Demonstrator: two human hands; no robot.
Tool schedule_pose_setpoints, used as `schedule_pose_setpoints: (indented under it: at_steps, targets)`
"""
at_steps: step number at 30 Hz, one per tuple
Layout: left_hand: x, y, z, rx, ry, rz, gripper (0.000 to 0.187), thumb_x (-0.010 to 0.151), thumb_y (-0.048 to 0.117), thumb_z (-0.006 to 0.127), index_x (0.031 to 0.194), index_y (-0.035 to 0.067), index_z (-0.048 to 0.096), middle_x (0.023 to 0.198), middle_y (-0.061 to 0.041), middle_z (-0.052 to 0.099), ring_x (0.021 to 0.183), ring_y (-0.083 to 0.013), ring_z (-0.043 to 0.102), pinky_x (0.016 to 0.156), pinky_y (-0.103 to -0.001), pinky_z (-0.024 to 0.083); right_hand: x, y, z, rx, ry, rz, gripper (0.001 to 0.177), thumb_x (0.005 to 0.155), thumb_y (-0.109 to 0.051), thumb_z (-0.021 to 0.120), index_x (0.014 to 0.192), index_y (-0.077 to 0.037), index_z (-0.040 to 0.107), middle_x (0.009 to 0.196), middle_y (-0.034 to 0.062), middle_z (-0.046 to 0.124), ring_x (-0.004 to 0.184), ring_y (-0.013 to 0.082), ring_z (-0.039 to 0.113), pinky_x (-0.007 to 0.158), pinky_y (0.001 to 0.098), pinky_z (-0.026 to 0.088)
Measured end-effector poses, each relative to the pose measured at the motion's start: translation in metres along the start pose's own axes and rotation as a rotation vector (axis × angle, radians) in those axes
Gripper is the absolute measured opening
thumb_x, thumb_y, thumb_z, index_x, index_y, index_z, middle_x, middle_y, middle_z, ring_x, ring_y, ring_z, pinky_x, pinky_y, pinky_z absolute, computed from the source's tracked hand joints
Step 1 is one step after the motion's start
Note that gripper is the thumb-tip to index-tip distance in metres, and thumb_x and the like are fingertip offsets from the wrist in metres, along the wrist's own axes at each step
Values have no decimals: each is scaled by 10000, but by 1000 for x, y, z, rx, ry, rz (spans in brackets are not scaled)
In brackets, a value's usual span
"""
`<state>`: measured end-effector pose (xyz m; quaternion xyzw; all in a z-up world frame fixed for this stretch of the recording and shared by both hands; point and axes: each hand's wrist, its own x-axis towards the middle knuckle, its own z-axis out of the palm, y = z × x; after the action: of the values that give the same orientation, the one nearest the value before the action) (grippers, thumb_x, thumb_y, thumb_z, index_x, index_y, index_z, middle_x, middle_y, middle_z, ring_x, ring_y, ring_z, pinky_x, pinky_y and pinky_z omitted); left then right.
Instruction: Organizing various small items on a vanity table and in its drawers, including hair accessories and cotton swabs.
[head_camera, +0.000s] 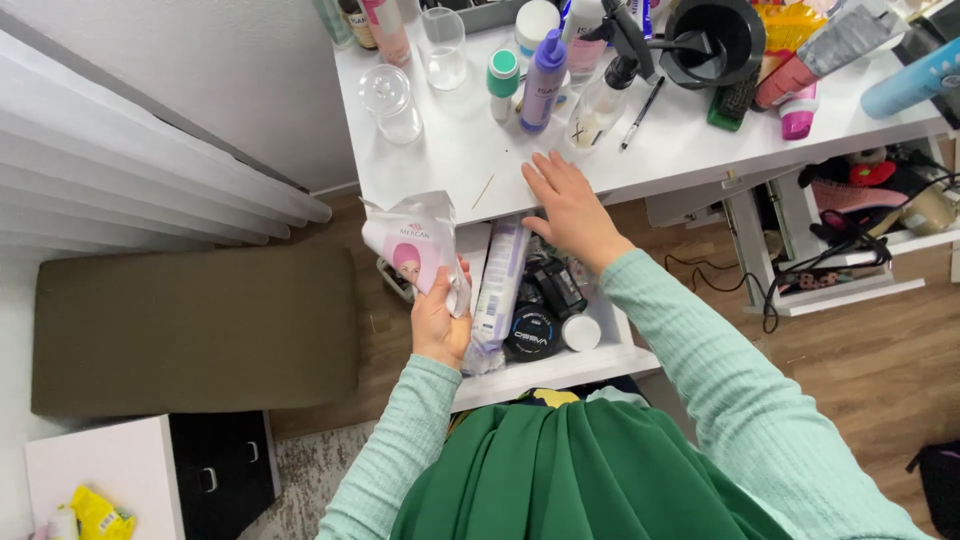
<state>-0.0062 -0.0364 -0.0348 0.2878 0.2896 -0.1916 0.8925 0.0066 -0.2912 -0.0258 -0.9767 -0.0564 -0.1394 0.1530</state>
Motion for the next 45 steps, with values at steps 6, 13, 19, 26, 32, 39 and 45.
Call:
schedule_pose_setpoints:
  at_steps: [6,13,19,26,32,39,45]
  targets:
    - [-8,-36,3,-51,163,159,266,994,47,633,1239,-55,649,1144,-187,728,1015,-248,738,897,-313,647,-20,61,33,-5,85,-367,192,1033,-132,599,1206,-139,683,1107,53,707,1144,230,687,981,336,557]
    - [-32,-103,-1,-144,304,384,310,1021,63,605,1320,-19,595,1179,-207,696,1063,-271,726,928,-344,644,96,32,23,368,126,-341,166,1061,-125,578,1188,-100,682,1318,130,659,1261,299,627,1039,386,542]
    - [-80,-105,-9,-227,513,483,504,962,28,594,1451,-26,488,1175,-235,648,997,-304,672,903,-390,599,87,27,45,447,-196,-388,123,1022,-100,474,1044,-3,545,965,136,539,919,325,470,773,468,415]
    - [-73,-106,-46,-146,582,482,380,1012,120,647,1387,105,587,1275,-200,681,1118,-275,707,1020,-399,605,36,51,101,-53,117,-687,548,1016,-372,666,1443,-57,532,1356,186,595,1328,349,542,1144,444,430]
    - [-39,-111,-12,-66,498,369,401,1014,106,633,1409,80,565,1271,-222,677,1116,-304,705,1008,-443,598,24,56,79,-120,274,-835,219,975,-139,651,1172,-45,659,1051,159,670,974,299,640,831,367,549]
    - [-22,-109,28,146,353,299,455,1031,99,582,1470,48,473,1323,-254,638,1162,-352,677,1003,-498,583,-3,76,52,-93,197,-689,71,944,-50,613,1011,-66,630,768,47,512,735,205,589,692,264,546]
    - [-12,-123,66,295,224,267,495,1011,80,600,1471,31,424,1320,-283,632,1135,-379,680,964,-522,591,-38,92,-72,1046,-203,665,93,957,-141,690,1037,-119,732,696,100,743,588,153,735,586,260,567]
